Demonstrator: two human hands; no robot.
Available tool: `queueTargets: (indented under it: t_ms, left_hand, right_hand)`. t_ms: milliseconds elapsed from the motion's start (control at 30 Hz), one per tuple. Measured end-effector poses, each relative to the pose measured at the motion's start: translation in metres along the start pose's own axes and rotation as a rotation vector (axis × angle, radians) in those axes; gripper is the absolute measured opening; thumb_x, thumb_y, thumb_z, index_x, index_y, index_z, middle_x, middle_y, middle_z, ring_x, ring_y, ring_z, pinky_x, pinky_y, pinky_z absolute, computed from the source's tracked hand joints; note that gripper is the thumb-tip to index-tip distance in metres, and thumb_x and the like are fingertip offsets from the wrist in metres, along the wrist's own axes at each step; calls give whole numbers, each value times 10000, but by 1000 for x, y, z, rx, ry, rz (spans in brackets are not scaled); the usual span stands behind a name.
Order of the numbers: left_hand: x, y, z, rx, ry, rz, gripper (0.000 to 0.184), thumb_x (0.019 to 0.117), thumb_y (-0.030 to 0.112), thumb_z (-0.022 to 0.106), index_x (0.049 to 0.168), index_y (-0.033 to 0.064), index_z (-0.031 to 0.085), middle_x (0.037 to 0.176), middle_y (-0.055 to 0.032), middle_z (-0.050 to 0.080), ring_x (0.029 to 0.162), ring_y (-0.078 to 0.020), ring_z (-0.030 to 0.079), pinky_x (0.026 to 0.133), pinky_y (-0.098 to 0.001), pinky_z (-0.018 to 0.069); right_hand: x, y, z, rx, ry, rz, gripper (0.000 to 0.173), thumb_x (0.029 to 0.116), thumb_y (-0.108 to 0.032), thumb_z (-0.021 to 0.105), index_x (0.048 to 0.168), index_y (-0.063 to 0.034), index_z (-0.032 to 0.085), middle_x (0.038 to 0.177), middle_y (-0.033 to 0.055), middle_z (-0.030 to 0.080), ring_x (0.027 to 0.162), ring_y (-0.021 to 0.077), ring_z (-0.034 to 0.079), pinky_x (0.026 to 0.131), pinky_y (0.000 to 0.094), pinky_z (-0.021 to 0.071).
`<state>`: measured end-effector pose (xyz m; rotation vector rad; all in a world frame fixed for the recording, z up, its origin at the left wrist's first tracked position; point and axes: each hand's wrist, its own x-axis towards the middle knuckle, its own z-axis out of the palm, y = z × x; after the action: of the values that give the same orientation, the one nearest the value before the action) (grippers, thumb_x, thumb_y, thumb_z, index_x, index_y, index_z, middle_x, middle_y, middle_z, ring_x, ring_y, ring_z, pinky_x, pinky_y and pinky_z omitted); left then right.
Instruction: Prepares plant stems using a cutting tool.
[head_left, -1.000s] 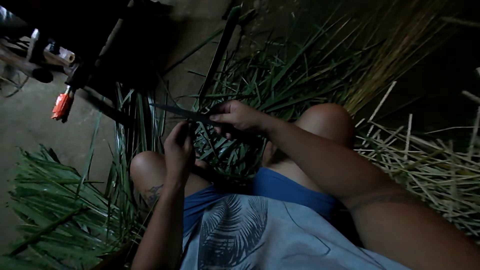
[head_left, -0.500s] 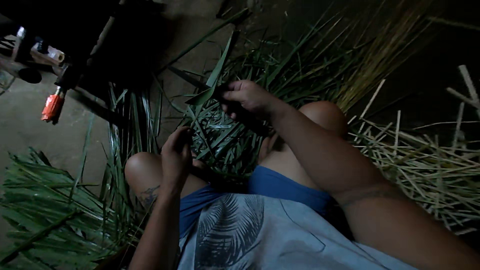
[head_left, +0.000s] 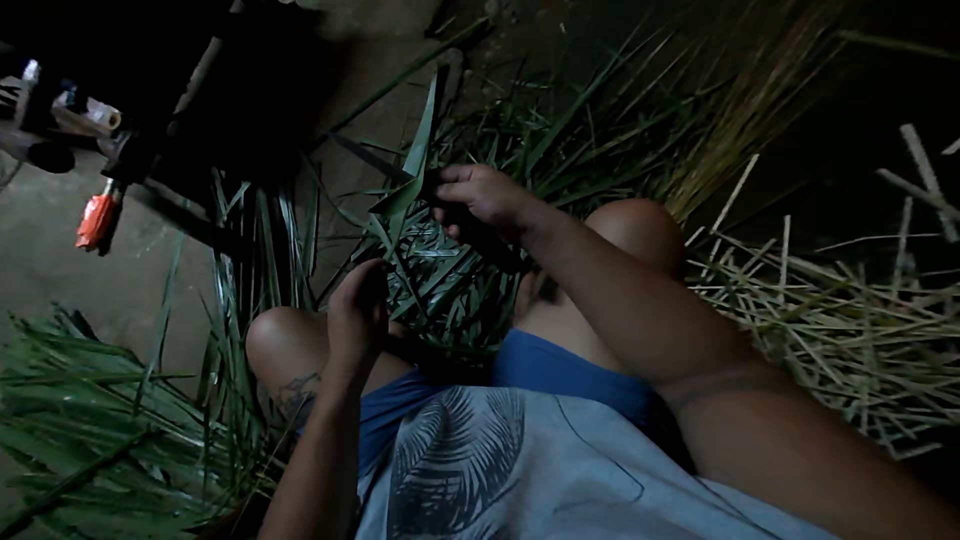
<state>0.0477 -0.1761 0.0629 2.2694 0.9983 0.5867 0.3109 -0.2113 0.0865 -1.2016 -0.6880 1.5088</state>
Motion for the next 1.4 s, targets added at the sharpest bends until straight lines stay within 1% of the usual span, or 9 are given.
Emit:
queueTargets:
  t_ms: [400,667,767,933,1067,1167,1233,1333,1400]
  left_hand:
    - [-7,1,-9,-26,-133,-73,211,1050,117,553,1228,102,664,977,-24,695,759,-74,646,696,-278,572]
    - [-25,-7,-17,-107,-185,-124,226,1062,154,522,1205,72,675,976,-15,697,800,-40,652,742,-240,569]
    - [-28,-8,-20,-108,-176,-148,231,1068,185,520,1187,72,684,952,-9,696,790,-48,657,734,-248,573]
    - [-25,-4,-26,-96,-153,-203,223,1074,203,517,1148,93,696,868,14,671,712,-36,617,660,-228,542]
    - [-20,5,-43,-22,-132,-243,219,1069,177,535,1175,54,682,919,-23,680,733,-37,612,693,-232,533]
    - [-30,-18,-59,68,-97,-271,233,1062,197,553,1189,60,693,957,-38,709,777,-61,655,747,-284,568]
    - [-40,-44,-65,58,-61,-249,230,1059,185,547,1166,46,695,926,-25,698,740,-50,643,704,-254,566]
    - [-48,-67,-68,65,-7,-229,241,1065,214,545,1143,50,704,858,-11,683,675,-51,610,626,-237,533]
    - [-45,-58,-65,113,7,-281,257,1070,222,532,1154,57,711,879,-21,692,700,-65,623,663,-261,543]
  right_hand:
    - [3,-6,-15,53,129,-40,285,1111,-214,451,1314,-87,604,811,60,625,575,135,600,499,256,541]
    - [12,-15,-41,81,327,-71,390,1109,-257,465,1480,-142,502,929,64,638,641,145,621,551,284,560]
    - [22,-9,-42,59,306,-51,374,1109,-257,463,1456,-126,508,868,54,623,613,138,603,527,267,539]
    - [35,-7,-37,35,332,-14,382,1099,-254,485,1462,-137,521,906,63,636,611,146,598,528,278,536]
    - [41,-11,-44,-94,362,-19,383,1097,-253,503,1458,-132,542,938,84,654,639,161,622,555,302,557]
    - [47,-16,-70,-58,503,-91,329,1105,-240,459,1400,-122,546,924,49,647,632,139,612,548,282,544]
    - [44,-24,-87,-64,553,-106,334,1112,-218,439,1413,-107,532,900,52,655,608,142,621,532,279,553]
    - [37,-24,-79,-189,528,-134,293,1111,-197,439,1345,-88,578,868,51,661,600,133,624,524,272,550]
    - [34,-16,-63,-257,502,-158,285,1122,-212,428,1307,-67,590,844,53,663,602,128,632,530,260,554]
